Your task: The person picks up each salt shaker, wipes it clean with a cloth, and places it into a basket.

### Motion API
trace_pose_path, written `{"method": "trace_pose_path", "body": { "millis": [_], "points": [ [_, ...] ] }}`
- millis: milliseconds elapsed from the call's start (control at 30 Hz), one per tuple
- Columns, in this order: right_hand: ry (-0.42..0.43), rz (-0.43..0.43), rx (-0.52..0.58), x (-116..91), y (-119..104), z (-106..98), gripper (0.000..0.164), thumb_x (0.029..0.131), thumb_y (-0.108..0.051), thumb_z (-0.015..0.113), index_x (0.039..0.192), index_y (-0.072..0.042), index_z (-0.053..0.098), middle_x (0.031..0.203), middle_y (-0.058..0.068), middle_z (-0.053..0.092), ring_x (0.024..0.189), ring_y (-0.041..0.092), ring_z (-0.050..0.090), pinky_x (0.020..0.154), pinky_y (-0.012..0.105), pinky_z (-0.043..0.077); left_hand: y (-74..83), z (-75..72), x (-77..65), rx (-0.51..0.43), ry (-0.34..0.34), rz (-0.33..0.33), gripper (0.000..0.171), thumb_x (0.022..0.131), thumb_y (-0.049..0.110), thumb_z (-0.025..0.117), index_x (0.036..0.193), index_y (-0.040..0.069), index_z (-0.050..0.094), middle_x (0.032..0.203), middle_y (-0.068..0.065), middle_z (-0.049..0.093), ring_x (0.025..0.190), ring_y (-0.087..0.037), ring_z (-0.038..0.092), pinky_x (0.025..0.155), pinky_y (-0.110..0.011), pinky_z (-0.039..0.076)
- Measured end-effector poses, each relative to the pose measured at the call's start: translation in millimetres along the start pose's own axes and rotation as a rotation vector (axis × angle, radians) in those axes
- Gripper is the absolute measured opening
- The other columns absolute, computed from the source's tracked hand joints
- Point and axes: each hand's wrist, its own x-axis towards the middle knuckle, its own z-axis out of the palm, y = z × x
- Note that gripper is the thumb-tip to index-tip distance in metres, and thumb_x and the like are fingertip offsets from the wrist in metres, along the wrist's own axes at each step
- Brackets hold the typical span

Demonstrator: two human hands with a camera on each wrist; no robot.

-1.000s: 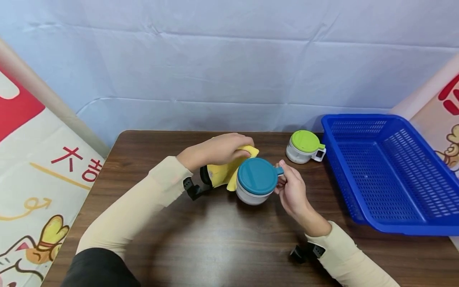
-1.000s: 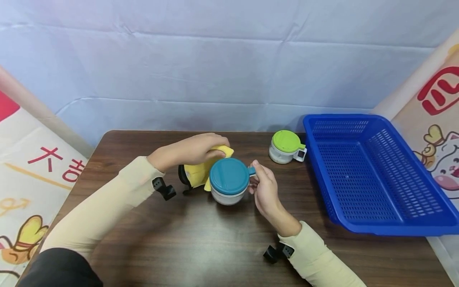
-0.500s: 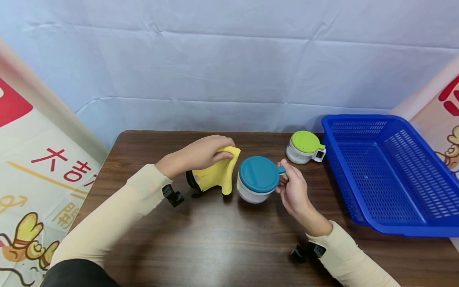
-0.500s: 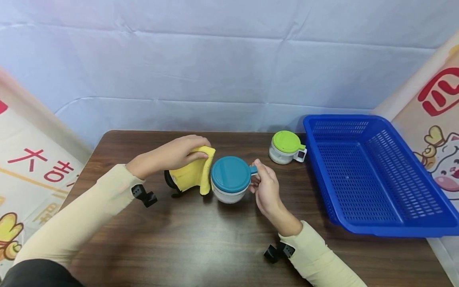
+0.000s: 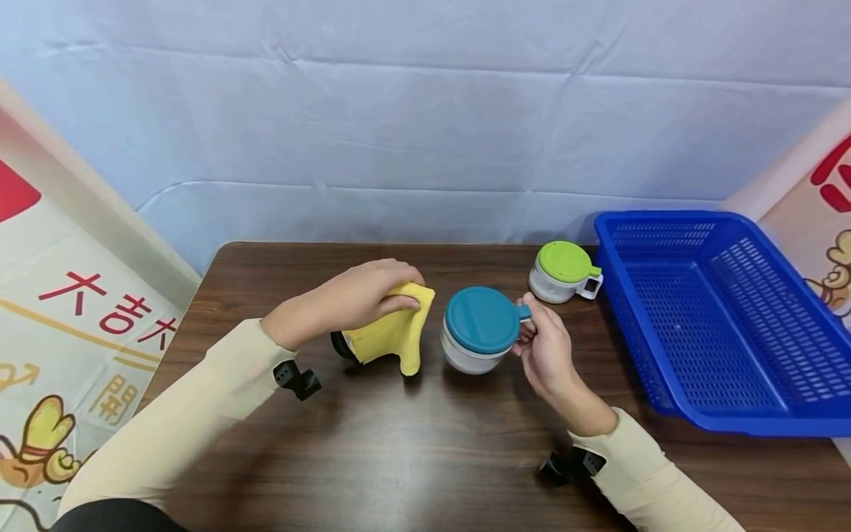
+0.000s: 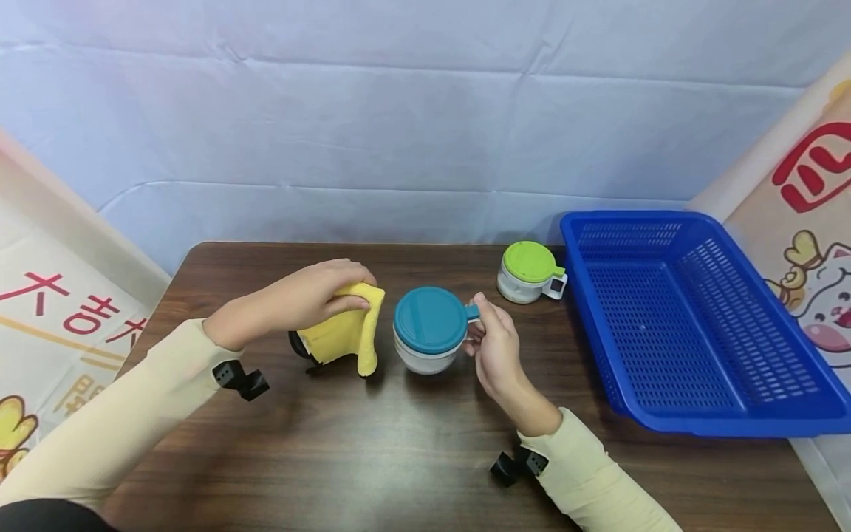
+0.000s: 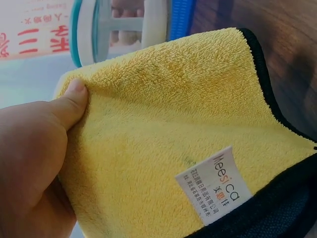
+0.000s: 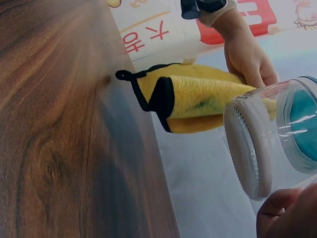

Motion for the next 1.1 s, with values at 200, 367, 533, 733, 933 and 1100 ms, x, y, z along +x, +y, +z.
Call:
{"method": "trace_pose_path", "body": {
  "millis": [200,367,533,733,933,1100],
  "points": [
    [0.006,0.003,0.014,-0.1,-0.9,0.0,0.05,0.112,-0.03,0.035,0.064,-0.015,0.039,0.062,-0.001,0.025,0.056,0.014,0.023,0.055,0.033,0.012,6.7,-2.1,-6.5,0.003,0.028,0.029,0.023,0.102,0.028,0.063,0.117,0.012,0.066,0.107,0.004,0.064,0.1,-0.014,0.058,0.089,-0.033,0.048],
    [0.01,0.009,0.023,0.6,-0.7,0.2,0.05,0.112,-0.03,0.036,0.065,-0.016,0.041,0.061,-0.003,0.027,0.056,0.014,0.022,0.056,0.033,0.011,11.0,-1.4,-7.3,-0.012,0.023,0.038,0.023,0.1,0.03,0.066,0.116,0.014,0.066,0.105,0.007,0.062,0.095,-0.012,0.054,0.084,-0.032,0.047],
    [0.021,0.014,0.018,0.5,-0.3,0.5,0.05,0.112,-0.03,0.036,0.065,-0.015,0.042,0.061,-0.004,0.029,0.056,0.013,0.023,0.056,0.033,0.011,14.1,1.8,-4.0,-0.019,0.023,0.058,0.025,0.099,0.032,0.067,0.116,0.015,0.066,0.104,0.007,0.062,0.095,-0.011,0.054,0.084,-0.031,0.046],
    [0.018,0.013,0.01,0.1,-0.8,1.7,0.05,0.112,-0.03,0.035,0.065,-0.015,0.041,0.062,-0.003,0.028,0.057,0.013,0.023,0.055,0.032,0.013,18.9,5.8,1.5,-0.025,0.018,0.079,0.025,0.099,0.036,0.066,0.114,0.016,0.066,0.103,0.008,0.062,0.094,-0.011,0.054,0.083,-0.031,0.046],
    [0.018,0.012,0.015,0.0,-0.9,1.3,0.049,0.112,-0.032,0.038,0.066,-0.016,0.044,0.062,-0.004,0.029,0.057,0.014,0.023,0.056,0.033,0.012,20.0,9.1,5.1,-0.017,0.044,0.1,0.022,0.099,0.034,0.067,0.111,0.016,0.065,0.1,0.008,0.061,0.091,-0.01,0.054,0.081,-0.03,0.046],
    [-0.001,0.016,0.002,-0.3,-0.3,0.1,0.05,0.112,-0.031,0.036,0.065,-0.016,0.042,0.062,-0.003,0.028,0.056,0.013,0.025,0.055,0.033,0.012,18.5,11.7,6.2,0.004,0.075,0.164,0.019,0.099,0.031,0.067,0.111,0.017,0.066,0.098,0.008,0.061,0.091,-0.01,0.053,0.083,-0.029,0.046]
  ]
}}
